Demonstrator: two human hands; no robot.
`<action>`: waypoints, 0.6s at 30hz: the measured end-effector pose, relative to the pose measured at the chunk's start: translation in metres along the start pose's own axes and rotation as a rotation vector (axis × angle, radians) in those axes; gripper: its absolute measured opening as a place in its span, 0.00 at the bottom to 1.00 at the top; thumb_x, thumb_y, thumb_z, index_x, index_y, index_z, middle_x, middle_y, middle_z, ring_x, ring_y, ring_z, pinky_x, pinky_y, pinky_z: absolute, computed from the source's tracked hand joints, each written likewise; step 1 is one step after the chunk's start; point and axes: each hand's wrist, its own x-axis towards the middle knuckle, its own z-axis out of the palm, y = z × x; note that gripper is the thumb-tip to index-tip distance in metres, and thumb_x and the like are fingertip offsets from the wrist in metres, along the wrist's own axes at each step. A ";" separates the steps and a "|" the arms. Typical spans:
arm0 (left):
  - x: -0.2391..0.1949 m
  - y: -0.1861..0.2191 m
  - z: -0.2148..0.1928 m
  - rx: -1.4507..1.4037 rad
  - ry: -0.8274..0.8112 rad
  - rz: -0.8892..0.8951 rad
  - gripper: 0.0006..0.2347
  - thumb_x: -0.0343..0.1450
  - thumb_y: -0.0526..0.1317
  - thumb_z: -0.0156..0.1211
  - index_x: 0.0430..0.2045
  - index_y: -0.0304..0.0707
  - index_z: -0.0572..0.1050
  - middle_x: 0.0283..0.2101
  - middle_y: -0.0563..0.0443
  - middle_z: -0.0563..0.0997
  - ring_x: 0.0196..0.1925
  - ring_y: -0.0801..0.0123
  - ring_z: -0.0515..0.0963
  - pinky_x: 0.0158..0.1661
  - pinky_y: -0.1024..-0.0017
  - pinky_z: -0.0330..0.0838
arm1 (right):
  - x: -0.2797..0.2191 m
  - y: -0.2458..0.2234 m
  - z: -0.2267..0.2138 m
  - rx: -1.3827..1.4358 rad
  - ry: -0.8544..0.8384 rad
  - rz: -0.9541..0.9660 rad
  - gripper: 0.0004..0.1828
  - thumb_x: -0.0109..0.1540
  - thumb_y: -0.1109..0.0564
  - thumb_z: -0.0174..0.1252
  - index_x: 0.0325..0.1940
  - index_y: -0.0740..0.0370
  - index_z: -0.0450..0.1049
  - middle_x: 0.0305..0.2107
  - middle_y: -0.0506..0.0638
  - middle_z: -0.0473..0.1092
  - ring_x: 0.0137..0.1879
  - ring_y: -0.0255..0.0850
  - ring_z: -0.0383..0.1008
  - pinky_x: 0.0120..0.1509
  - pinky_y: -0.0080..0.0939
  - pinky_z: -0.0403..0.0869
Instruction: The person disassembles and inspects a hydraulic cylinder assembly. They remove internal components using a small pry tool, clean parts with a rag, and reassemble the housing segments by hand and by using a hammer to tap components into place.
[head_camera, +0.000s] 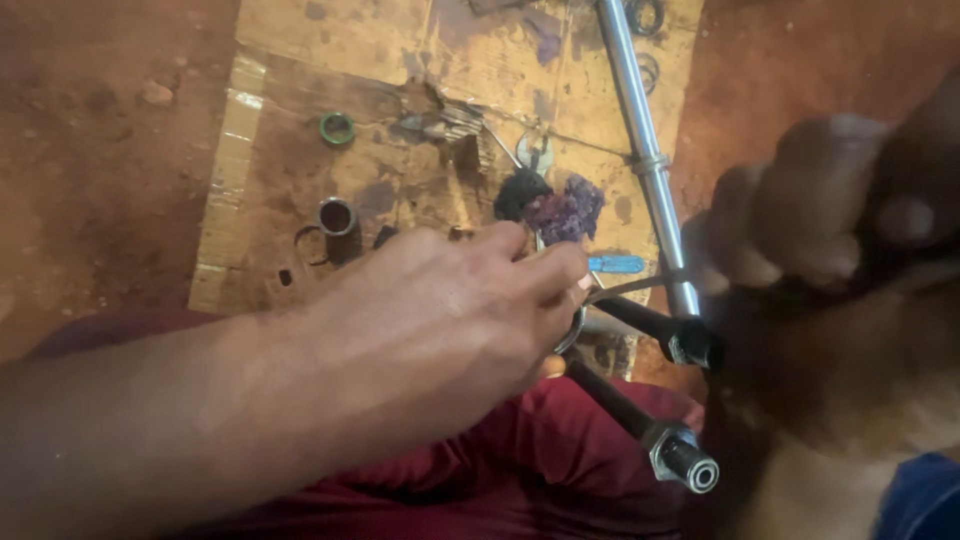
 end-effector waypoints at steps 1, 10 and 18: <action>-0.001 0.000 0.000 0.006 0.005 0.000 0.10 0.70 0.33 0.55 0.41 0.27 0.80 0.47 0.38 0.75 0.39 0.58 0.75 0.22 0.69 0.78 | -0.001 0.001 0.003 -0.037 -0.018 -0.008 0.22 0.77 0.41 0.48 0.34 0.50 0.54 0.19 0.42 0.50 0.25 0.35 0.45 0.28 0.38 0.50; -0.003 -0.002 -0.007 0.039 -0.074 -0.051 0.10 0.75 0.38 0.53 0.39 0.30 0.81 0.55 0.41 0.74 0.43 0.60 0.76 0.25 0.69 0.79 | 0.026 -0.007 0.022 -0.234 -0.216 0.123 0.31 0.74 0.27 0.40 0.34 0.55 0.53 0.17 0.48 0.52 0.23 0.40 0.50 0.26 0.43 0.56; 0.001 -0.006 -0.008 0.033 -0.182 -0.162 0.12 0.73 0.33 0.55 0.51 0.35 0.78 0.60 0.38 0.70 0.43 0.63 0.78 0.29 0.69 0.81 | 0.042 -0.011 0.041 -0.200 -0.215 0.109 0.31 0.74 0.27 0.41 0.39 0.56 0.51 0.17 0.51 0.49 0.23 0.41 0.45 0.28 0.42 0.49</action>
